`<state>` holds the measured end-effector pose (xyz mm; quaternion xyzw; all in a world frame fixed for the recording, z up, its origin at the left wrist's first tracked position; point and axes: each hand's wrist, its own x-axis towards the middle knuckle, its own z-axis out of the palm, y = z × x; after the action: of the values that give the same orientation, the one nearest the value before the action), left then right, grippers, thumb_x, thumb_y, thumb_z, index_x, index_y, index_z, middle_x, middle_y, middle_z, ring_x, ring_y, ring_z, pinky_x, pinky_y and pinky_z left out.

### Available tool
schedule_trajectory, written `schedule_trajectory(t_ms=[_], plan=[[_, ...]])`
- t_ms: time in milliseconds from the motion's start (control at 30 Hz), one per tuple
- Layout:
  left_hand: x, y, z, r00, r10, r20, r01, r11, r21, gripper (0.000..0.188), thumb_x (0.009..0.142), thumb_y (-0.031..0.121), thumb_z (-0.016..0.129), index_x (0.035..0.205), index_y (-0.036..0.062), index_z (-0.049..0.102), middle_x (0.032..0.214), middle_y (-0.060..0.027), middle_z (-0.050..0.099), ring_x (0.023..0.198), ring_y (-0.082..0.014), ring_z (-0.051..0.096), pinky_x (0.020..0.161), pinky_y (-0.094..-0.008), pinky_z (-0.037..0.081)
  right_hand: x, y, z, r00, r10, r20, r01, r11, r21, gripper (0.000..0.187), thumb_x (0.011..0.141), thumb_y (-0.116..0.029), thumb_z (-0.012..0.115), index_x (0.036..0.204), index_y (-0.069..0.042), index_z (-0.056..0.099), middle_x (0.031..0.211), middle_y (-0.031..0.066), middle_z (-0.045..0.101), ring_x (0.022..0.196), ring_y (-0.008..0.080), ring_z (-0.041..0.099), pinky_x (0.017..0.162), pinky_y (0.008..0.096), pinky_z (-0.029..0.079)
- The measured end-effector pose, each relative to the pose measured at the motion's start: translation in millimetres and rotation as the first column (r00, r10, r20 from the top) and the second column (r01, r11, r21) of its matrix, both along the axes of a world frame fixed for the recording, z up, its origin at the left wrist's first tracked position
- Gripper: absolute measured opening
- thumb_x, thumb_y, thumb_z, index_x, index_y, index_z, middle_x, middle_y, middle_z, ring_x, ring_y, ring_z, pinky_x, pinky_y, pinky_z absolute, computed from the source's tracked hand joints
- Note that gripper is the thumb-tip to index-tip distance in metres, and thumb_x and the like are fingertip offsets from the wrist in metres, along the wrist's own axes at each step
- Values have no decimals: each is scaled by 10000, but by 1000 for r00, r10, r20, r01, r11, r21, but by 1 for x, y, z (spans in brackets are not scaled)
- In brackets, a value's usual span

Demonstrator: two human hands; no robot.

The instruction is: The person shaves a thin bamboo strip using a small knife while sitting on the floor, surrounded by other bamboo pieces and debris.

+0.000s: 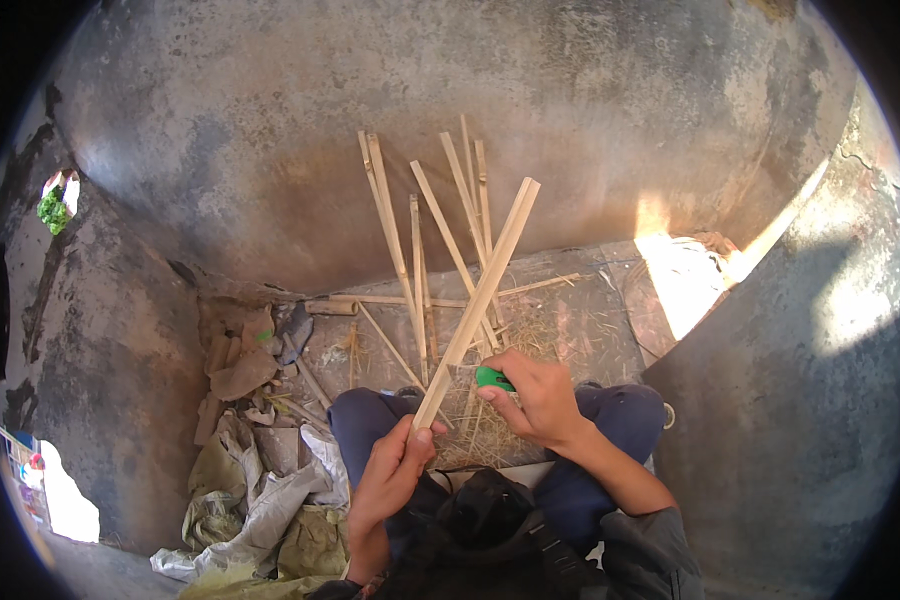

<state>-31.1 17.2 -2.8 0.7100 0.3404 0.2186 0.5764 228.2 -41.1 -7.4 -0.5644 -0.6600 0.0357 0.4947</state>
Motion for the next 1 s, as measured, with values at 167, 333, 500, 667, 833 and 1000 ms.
schedule_trajectory(t_ms=[167, 333, 500, 667, 833, 1000], plan=[[10, -6, 12, 995, 75, -66, -68, 993, 97, 306, 1185, 250, 533, 1263, -3, 688, 784, -155, 635, 665, -235, 585, 667, -386, 472, -14, -2, -3, 965, -27, 262, 11, 998, 63, 310, 960, -343, 832, 1066, -67, 740, 816, 72, 681, 646, 281, 695, 551, 382, 521], [18, -12, 14, 993, 111, -50, -100, 978, 184, 298, 1188, 244, 519, 1194, -12, 672, 838, -217, 700, 716, -394, 670, 689, -456, 508, -22, -2, -5, 957, -33, 289, 6, 995, 95, 304, 943, -347, 849, 1048, -78, 753, 800, 51, 687, 636, 255, 702, 542, 371, 522], [23, -19, 18, 983, 174, -62, -153, 955, 254, 282, 1184, 235, 512, 1147, -8, 649, 899, -258, 733, 841, -506, 707, 714, -529, 523, -20, -4, 4, 955, -58, 291, 37, 996, 77, 284, 945, -320, 853, 1038, -69, 757, 805, 61, 706, 636, 257, 711, 548, 366, 526], [11, -29, 5, 969, 166, -184, -117, 962, 248, 306, 1193, 228, 488, 1125, -7, 672, 772, -143, 639, 660, -256, 617, 671, -381, 503, 17, 8, 8, 927, -334, 173, 314, 940, 131, 232, 968, -281, 830, 1049, -78, 754, 842, 85, 753, 668, 287, 732, 571, 383, 554], [6, -33, 0, 984, 153, -92, -127, 962, 240, 283, 1181, 224, 531, 1123, -5, 687, 726, -111, 619, 611, -192, 552, 615, -361, 456, 41, 5, 15, 924, -355, 141, 340, 933, 120, 225, 973, -275, 825, 1038, -73, 749, 849, 91, 757, 669, 289, 733, 569, 386, 548], [17, -23, 16, 982, 165, -95, -139, 964, 227, 258, 1151, 214, 591, 1194, -8, 714, 860, -231, 724, 794, -446, 730, 715, -468, 550, -4, -5, 3, 964, -85, 254, 70, 995, 70, 261, 965, -299, 831, 1029, -60, 748, 812, 76, 721, 644, 270, 715, 551, 373, 529]])
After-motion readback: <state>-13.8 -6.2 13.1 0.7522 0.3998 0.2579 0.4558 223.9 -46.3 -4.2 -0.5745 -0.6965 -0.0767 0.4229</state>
